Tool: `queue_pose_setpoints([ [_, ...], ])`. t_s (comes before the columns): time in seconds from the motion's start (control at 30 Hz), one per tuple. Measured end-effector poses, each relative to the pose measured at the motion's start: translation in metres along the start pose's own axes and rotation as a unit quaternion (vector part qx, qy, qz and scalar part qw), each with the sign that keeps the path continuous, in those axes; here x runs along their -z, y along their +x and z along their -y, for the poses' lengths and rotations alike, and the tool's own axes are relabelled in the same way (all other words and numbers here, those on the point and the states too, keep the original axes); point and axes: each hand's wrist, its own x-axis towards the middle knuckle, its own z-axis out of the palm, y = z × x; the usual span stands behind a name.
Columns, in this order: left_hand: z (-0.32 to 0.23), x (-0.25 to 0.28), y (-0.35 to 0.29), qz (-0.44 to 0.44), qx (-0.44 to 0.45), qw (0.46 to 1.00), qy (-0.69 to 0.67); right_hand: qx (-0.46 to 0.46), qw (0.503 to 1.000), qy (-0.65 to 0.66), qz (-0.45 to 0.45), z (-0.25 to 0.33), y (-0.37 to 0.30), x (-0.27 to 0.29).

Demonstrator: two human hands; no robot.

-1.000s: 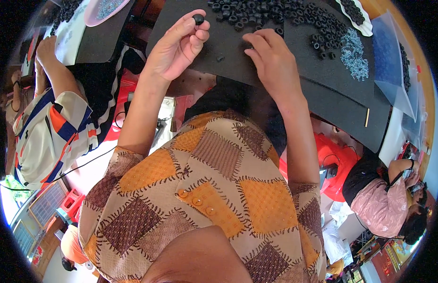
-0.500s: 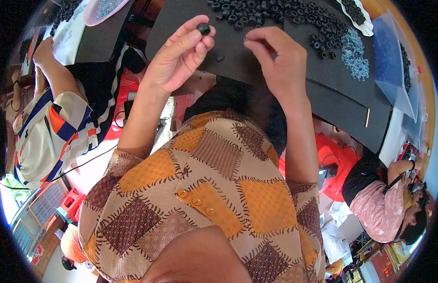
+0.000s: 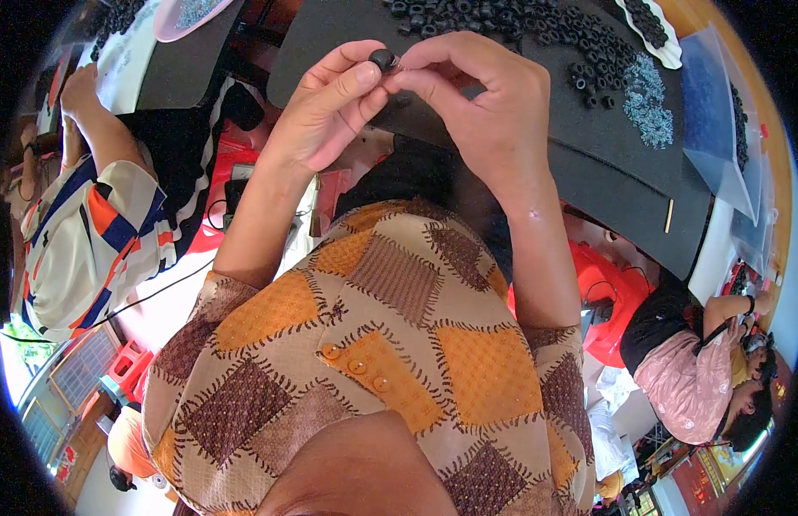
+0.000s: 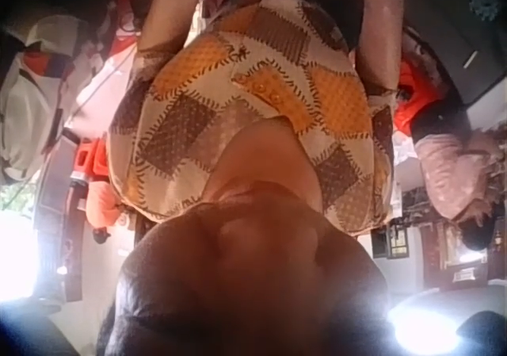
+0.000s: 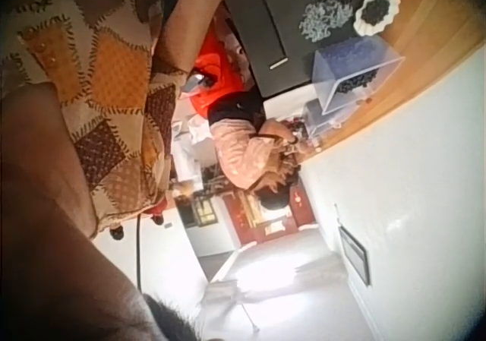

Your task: The person empties black rubber rings from a plastic container onto the table by hand. They then assemble the components by inserting small metal springs into the black rubber rings by hand.

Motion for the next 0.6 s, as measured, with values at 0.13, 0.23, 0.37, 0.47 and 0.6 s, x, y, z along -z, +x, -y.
queue_pose_setpoints([
  [0.13,-0.002,0.001,-0.002,0.013,-0.01,0.999,0.03,-0.013,1.0,0.004,0.012,0.001,0.001,-0.002],
  [0.23,-0.007,0.007,-0.006,0.011,-0.01,0.997,0.074,-0.012,0.998,-0.04,0.045,0.005,0.006,-0.004],
  [0.37,-0.011,0.007,-0.008,0.01,0.018,0.993,0.119,0.016,0.989,-0.121,0.084,0.014,0.014,0.0],
  [0.47,-0.013,0.012,-0.006,0.021,0.038,0.998,0.039,0.018,0.988,-0.122,0.096,0.012,0.019,-0.002],
  [0.6,-0.017,0.016,-0.005,0.039,0.057,0.996,-0.048,-0.033,0.997,0.009,0.076,-0.005,0.02,-0.005],
])
